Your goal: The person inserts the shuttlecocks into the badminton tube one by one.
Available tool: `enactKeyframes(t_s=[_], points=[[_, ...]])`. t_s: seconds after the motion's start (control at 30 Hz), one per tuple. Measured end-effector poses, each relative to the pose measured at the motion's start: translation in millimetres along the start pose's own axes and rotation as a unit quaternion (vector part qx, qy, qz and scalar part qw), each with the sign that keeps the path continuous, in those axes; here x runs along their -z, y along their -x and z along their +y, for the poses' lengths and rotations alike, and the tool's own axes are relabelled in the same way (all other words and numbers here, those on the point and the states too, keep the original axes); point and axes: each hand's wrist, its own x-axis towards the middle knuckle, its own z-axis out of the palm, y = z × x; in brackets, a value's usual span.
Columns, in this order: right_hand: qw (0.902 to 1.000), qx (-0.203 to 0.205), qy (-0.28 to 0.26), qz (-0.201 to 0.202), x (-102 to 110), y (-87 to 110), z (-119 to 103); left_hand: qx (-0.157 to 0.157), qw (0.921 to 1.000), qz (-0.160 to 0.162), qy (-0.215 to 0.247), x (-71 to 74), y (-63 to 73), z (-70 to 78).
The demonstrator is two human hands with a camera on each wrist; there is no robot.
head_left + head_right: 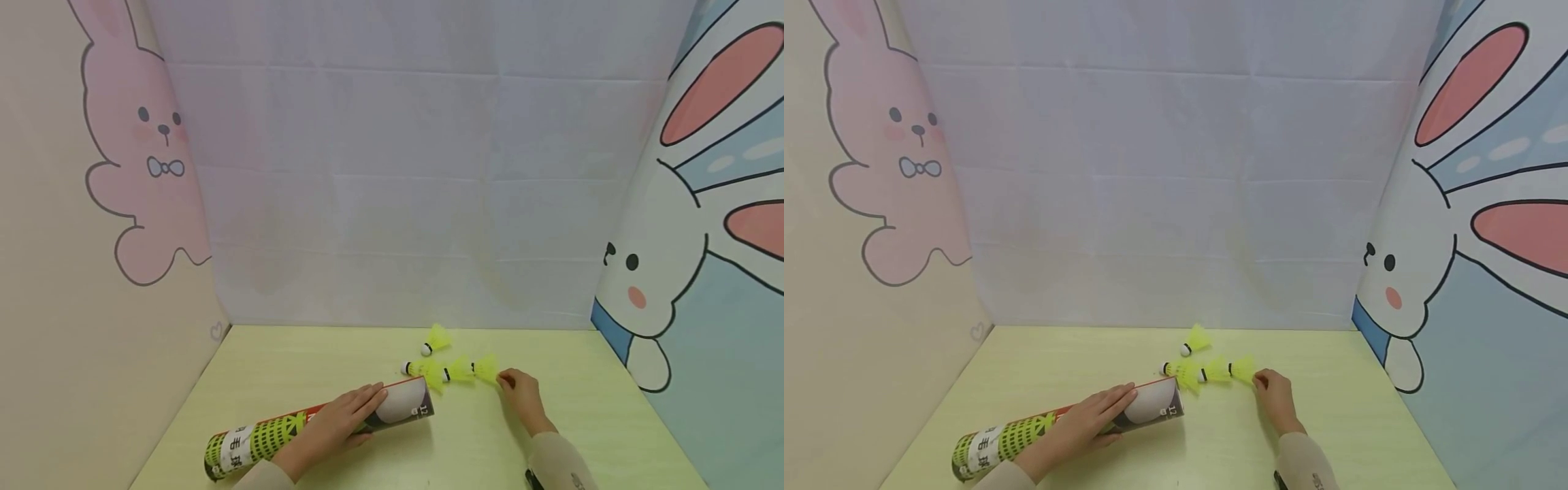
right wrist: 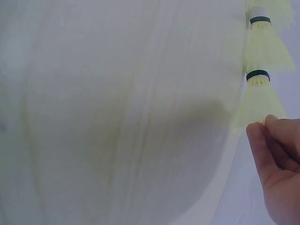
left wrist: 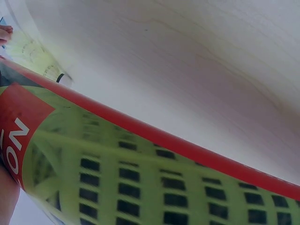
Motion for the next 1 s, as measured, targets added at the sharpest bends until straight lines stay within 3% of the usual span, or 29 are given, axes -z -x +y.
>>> enactKeyframes(t_s=[0.27, 0.53, 0.87, 1.0], points=[[1.0000, -0.002, -0.002, 0.005, 9, 1.6, 0, -0.005, 1.0000, 0.004, 0.004, 1.3, -0.7, 0.8], [0.9998, -0.014, -0.009, 0.010, 22, 4.9, -1, 0.007, 0.9999, -0.015, 0.003, 3.8, -0.3, 1.4], [0.9995, 0.008, -0.012, 0.027, 34, 5.3, -7, 0.011, 0.9997, -0.020, 0.000, 6.1, -2.5, 3.9], [0.9983, 0.035, -0.015, 0.043, 36, 6.3, -12, 0.007, 0.9999, -0.012, 0.000, 6.5, -2.6, 4.1]])
